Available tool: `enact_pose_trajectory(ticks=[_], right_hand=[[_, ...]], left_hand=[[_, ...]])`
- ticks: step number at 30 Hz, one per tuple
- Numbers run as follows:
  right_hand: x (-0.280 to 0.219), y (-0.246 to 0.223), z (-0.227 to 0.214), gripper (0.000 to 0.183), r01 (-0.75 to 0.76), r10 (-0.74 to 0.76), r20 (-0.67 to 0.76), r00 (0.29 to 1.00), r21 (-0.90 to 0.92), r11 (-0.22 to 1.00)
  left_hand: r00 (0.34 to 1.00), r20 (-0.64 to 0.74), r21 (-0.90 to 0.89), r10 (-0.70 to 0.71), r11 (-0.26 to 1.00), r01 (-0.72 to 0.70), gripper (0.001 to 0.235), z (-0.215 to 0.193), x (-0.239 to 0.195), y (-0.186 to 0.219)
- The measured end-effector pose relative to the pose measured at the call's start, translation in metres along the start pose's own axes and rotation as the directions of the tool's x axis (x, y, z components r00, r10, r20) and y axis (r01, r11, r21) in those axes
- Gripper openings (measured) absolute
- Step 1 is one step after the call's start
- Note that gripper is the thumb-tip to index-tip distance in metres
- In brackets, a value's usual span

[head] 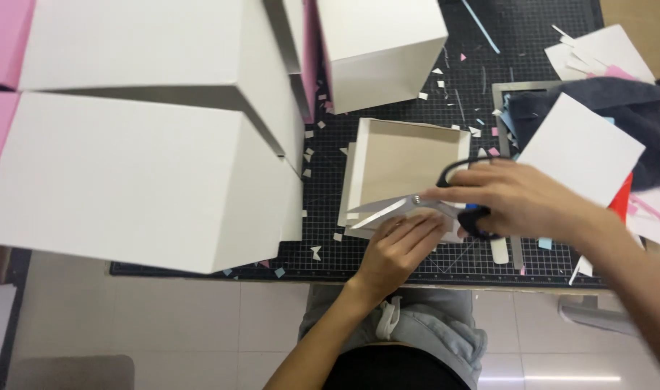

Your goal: The person assembles a white cardboard box by folding and taping its flaps. They use a brush to apply adhesive to the edges, then press the flaps into place and secure them with tape. The process is repeated for multiple boxes on a cluttered worktable.

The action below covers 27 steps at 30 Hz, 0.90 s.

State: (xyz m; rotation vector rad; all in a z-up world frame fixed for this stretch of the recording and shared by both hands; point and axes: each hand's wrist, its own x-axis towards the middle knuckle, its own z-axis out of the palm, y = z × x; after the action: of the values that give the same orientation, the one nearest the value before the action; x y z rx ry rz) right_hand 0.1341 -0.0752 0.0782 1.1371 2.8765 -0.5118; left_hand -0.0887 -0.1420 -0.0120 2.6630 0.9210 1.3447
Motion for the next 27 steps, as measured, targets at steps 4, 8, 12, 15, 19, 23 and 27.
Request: enact_pose_trajectory(ticks=[4,8,12,15,19,23,27], right_hand=[[0.048,0.007,-0.029,0.077,0.255,-0.219,0.229,0.948,-0.141,0.957],[0.063,0.007,-0.035,0.068,0.395,-0.340,0.240,0.909,-0.242,0.886],[0.068,0.008,-0.037,0.070,0.423,-0.374,0.225,0.900,-0.243,0.873],[0.071,0.003,-0.042,0.063,0.421,-0.366,0.250,0.896,-0.224,0.879],[0.070,0.004,-0.039,0.058,0.398,-0.336,0.269,0.903,-0.224,0.890],[0.062,0.005,-0.035,0.069,0.406,-0.335,0.262,0.905,-0.304,0.862],[0.043,0.006,-0.037,0.071,0.305,-0.268,0.150,0.952,-0.355,0.884]], left_hand=[[1.000,-0.015,-0.050,0.001,0.999,-0.002,0.016,0.006,-0.009,-0.006],[1.000,0.006,-0.040,-0.002,0.999,0.002,0.015,0.001,-0.006,-0.007],[1.000,0.008,-0.056,0.001,0.998,0.000,0.021,0.002,-0.007,-0.009],[1.000,0.008,-0.034,0.008,0.999,-0.007,0.018,0.002,-0.006,-0.008],[1.000,0.023,-0.026,-0.002,1.000,0.003,0.018,-0.002,-0.004,-0.007],[1.000,0.014,-0.083,0.008,0.997,-0.007,0.017,-0.003,0.000,-0.008],[0.996,0.079,-0.077,0.051,0.996,-0.045,0.019,-0.011,-0.005,-0.013]])
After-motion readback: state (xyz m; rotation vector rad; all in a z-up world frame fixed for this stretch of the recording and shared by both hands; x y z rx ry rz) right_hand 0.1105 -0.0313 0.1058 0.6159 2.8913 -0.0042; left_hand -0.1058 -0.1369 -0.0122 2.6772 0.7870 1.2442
